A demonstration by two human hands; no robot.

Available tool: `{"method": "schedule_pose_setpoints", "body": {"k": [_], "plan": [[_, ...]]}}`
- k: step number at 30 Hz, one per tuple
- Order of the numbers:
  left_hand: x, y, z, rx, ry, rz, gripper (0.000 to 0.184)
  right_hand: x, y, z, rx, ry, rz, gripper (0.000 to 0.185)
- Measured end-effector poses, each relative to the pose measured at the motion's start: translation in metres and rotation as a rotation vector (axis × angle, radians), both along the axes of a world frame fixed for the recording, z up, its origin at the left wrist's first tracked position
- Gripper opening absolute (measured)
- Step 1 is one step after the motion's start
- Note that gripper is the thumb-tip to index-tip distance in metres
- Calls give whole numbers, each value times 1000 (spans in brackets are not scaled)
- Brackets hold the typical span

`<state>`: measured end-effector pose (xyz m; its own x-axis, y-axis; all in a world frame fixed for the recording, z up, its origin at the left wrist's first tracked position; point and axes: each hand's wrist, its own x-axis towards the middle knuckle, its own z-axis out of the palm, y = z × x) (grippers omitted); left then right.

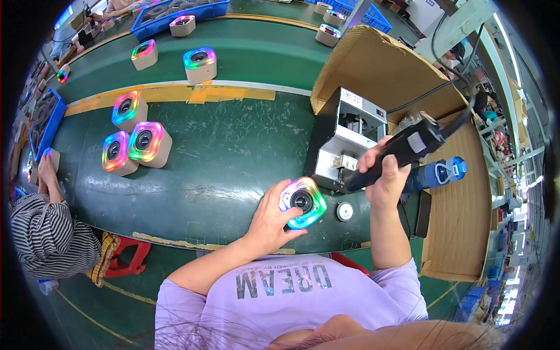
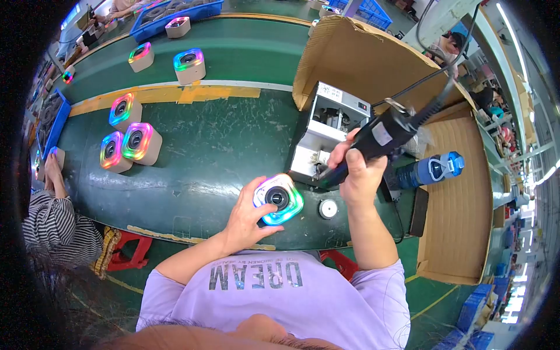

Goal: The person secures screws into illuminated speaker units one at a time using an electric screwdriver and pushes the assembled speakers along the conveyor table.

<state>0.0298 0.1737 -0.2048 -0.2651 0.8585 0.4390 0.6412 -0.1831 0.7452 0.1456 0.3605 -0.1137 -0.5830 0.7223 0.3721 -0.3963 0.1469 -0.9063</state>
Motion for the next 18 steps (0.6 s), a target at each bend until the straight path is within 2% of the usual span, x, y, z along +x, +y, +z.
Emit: {"method": "schedule_pose_setpoints", "body": {"k": [2, 8, 18], "plan": [[-1, 1, 1, 7, -2, -5, 40, 4, -7, -2, -80, -8, -31, 50], [-2, 0, 2, 14, -16, -21, 40, 22, -31, 4, -64, 238, -10, 55], [0, 1, 2, 20, -34, -6, 39, 17, -41, 2, 77, 239, -46, 64]]}}
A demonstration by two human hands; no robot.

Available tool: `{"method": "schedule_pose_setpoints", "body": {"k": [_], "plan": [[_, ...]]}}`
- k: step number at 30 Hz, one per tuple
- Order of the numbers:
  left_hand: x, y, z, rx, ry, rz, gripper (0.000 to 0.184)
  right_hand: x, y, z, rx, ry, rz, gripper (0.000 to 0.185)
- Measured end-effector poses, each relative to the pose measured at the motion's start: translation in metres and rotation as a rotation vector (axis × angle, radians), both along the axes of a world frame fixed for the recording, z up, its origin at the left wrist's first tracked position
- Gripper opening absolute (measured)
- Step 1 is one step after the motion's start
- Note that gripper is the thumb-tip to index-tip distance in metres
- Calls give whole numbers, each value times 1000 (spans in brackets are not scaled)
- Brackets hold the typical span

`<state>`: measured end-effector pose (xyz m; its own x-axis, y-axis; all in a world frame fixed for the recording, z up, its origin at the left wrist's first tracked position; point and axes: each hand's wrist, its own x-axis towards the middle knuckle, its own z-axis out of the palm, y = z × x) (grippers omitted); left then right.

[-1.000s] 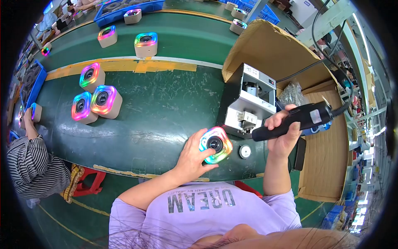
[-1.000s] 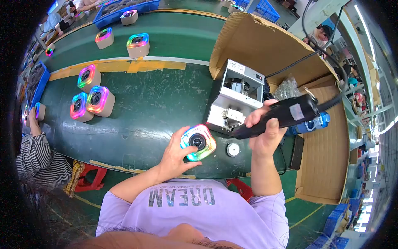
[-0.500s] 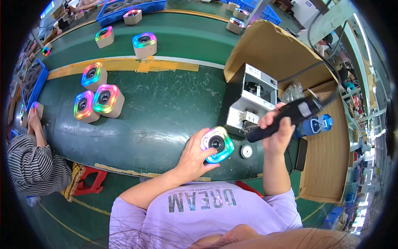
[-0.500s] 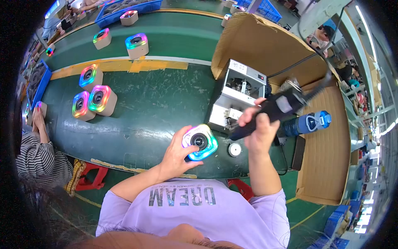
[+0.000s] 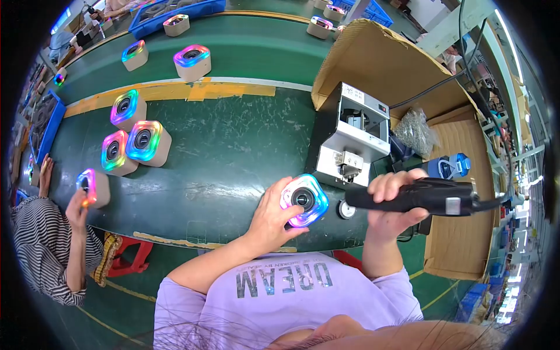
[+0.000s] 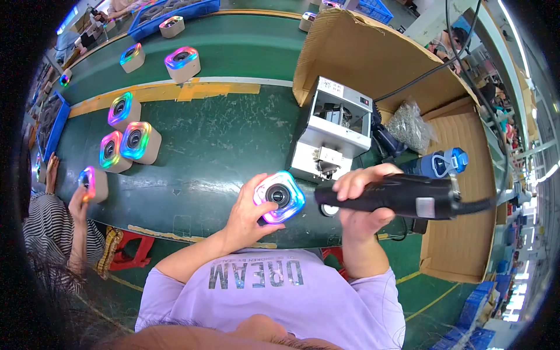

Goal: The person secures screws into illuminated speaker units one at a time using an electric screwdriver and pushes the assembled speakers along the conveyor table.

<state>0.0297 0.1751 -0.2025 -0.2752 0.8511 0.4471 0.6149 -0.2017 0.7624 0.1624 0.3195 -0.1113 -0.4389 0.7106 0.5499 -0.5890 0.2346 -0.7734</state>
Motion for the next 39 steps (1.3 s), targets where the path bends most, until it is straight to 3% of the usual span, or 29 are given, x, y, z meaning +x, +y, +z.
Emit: {"method": "schedule_pose_setpoints", "body": {"k": [2, 6, 8, 9, 12, 14, 16, 24, 30, 39], "plan": [[0, 0, 0, -5, 7, 1, 39, -4, 22, 14, 245, 99, -95, 66], [0, 0, -1, -19, 50, -4, 39, -29, 57, 39, 609, 150, -571, 72], [2, -1, -2, -12, 36, 1, 39, -24, 67, 44, 467, -149, -325, 72], [1, 0, -2, -10, 18, 8, 38, -26, 69, 39, 355, -44, -218, 73], [0, -1, -1, -5, 10, 1, 37, -15, 56, 41, 252, 136, -251, 68], [1, 0, -3, 0, 11, 3, 37, -8, 45, 39, 174, 149, -221, 63], [1, 0, -4, -3, 15, 9, 37, -5, 42, 29, -11, -41, -79, 61], [2, -1, -5, -16, 51, 7, 38, -15, 41, 0, -75, -168, 19, 50], [2, -1, -3, -24, 48, 9, 39, 6, 17, -3, -130, 12, 58, 58], [3, 1, -2, -36, 70, 27, 40, 5, -5, -16, -102, -21, 69, 66]]}}
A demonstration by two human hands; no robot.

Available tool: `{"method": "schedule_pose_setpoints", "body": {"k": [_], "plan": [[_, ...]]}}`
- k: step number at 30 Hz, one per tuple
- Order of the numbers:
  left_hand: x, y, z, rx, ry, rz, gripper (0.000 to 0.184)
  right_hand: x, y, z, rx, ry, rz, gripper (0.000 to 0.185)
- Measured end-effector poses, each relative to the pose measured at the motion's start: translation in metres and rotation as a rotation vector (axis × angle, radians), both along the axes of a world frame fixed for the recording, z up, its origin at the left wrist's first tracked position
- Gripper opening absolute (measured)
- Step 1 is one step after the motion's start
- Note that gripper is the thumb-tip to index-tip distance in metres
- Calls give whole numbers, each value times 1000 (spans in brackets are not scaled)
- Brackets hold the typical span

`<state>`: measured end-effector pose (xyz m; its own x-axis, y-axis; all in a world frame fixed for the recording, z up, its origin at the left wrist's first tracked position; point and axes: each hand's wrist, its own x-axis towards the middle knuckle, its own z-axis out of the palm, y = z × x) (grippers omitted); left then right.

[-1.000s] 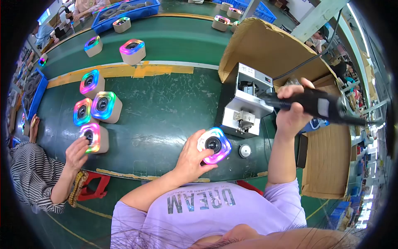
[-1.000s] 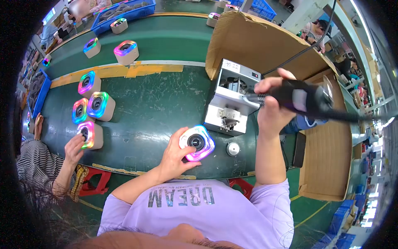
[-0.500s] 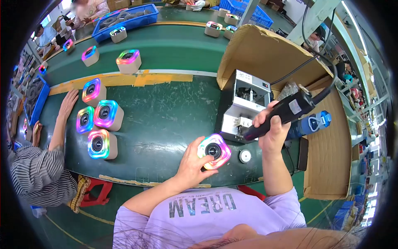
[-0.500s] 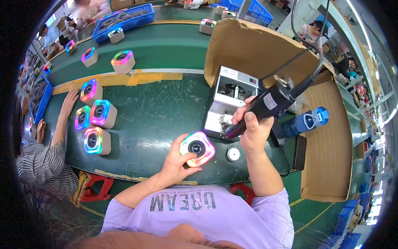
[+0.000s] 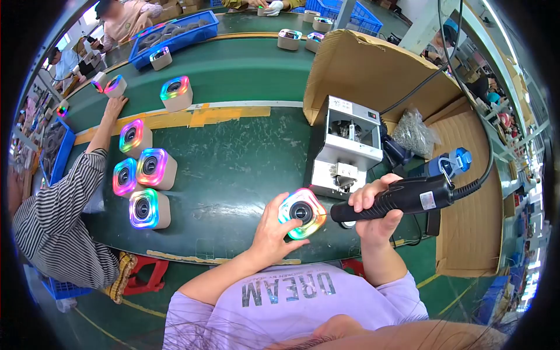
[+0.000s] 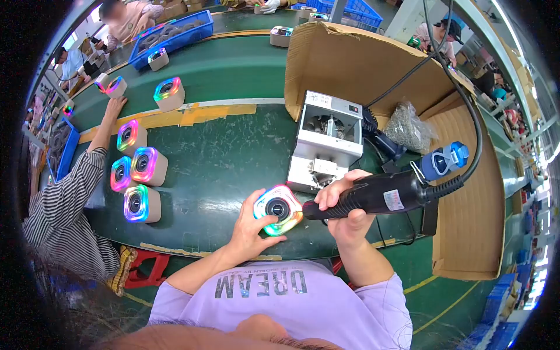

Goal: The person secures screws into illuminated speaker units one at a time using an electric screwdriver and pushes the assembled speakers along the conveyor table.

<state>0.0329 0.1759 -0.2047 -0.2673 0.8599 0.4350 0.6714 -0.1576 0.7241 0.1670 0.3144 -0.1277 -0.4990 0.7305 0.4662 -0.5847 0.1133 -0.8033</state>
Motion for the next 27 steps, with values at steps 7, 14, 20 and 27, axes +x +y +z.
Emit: {"method": "schedule_pose_setpoints", "body": {"k": [7, 14, 20, 27], "plan": [[-1, 0, 1, 2, -16, -5, 40, -8, -2, 2, -1, 22, 70, 59], [-2, 0, 5, 13, -19, -11, 39, -22, 0, 10, 18, -74, 301, 51], [-9, -4, 10, 4, -7, -28, 43, -18, 5, 11, 6, -51, 316, 58], [-28, -10, 17, -304, -24, -87, 43, -10, 44, 37, 132, -48, -84, 51]]}}
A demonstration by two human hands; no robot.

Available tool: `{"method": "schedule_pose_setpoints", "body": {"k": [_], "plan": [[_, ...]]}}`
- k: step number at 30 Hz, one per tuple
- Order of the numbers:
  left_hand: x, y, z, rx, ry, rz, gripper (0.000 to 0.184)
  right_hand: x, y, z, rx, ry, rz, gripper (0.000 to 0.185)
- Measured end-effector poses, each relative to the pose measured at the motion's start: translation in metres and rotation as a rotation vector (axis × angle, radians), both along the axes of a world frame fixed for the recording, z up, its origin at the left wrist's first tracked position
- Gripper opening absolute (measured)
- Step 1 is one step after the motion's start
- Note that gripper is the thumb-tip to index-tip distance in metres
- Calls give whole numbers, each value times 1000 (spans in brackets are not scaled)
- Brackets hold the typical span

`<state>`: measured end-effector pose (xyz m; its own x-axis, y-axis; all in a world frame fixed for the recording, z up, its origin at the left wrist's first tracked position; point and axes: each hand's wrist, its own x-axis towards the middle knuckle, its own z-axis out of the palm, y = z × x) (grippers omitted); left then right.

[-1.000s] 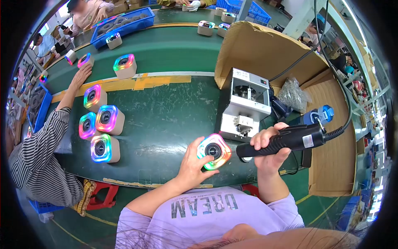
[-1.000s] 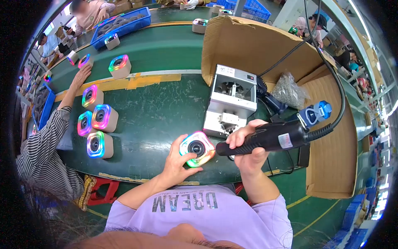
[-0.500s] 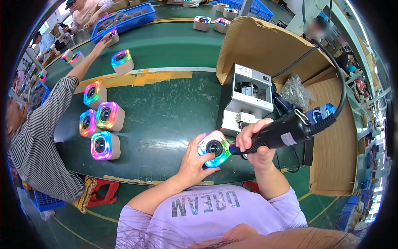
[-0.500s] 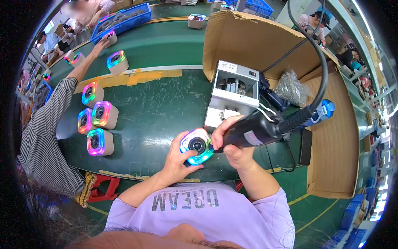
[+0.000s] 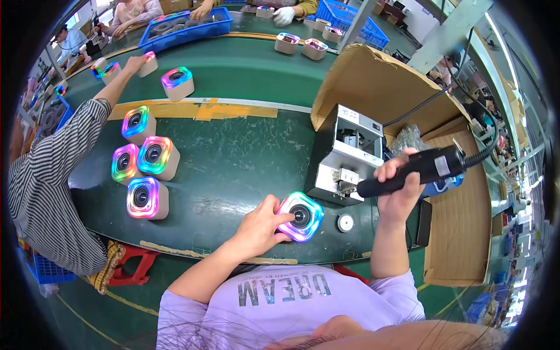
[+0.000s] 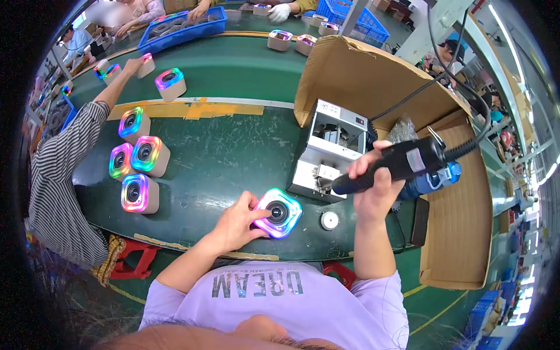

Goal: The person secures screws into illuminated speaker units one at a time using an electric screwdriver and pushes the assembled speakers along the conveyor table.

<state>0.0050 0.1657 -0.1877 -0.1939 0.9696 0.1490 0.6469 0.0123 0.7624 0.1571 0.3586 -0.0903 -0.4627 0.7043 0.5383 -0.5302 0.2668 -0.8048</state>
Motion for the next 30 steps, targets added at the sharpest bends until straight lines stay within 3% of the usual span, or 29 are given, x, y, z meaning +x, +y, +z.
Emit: {"method": "schedule_pose_setpoints", "body": {"k": [3, 5, 11, 15, 18, 26, 28, 30], "plan": [[5, 3, -2, 175, 77, 2, 36, -12, 6, -8, 24, 8, -10, 52], [14, 10, -5, 331, 171, 141, 31, -18, 6, -15, -25, -45, -10, 49], [18, 11, -17, 336, 39, 205, 45, -12, -9, -14, -189, -137, 50, 52], [18, 8, -26, 322, -118, 215, 67, 0, -30, -17, -160, 54, 155, 58], [18, 8, -26, 280, -114, 222, 74, -2, -47, -23, -121, 90, 134, 62], [18, 9, -22, 243, -23, 221, 79, -12, -55, -39, -134, 61, 145, 63], [18, 9, -23, 240, -14, 222, 80, -14, -54, -40, -226, 192, 231, 60], [18, 9, -26, 275, -106, 204, 73, -16, -54, -38, -191, 136, 250, 57]]}}
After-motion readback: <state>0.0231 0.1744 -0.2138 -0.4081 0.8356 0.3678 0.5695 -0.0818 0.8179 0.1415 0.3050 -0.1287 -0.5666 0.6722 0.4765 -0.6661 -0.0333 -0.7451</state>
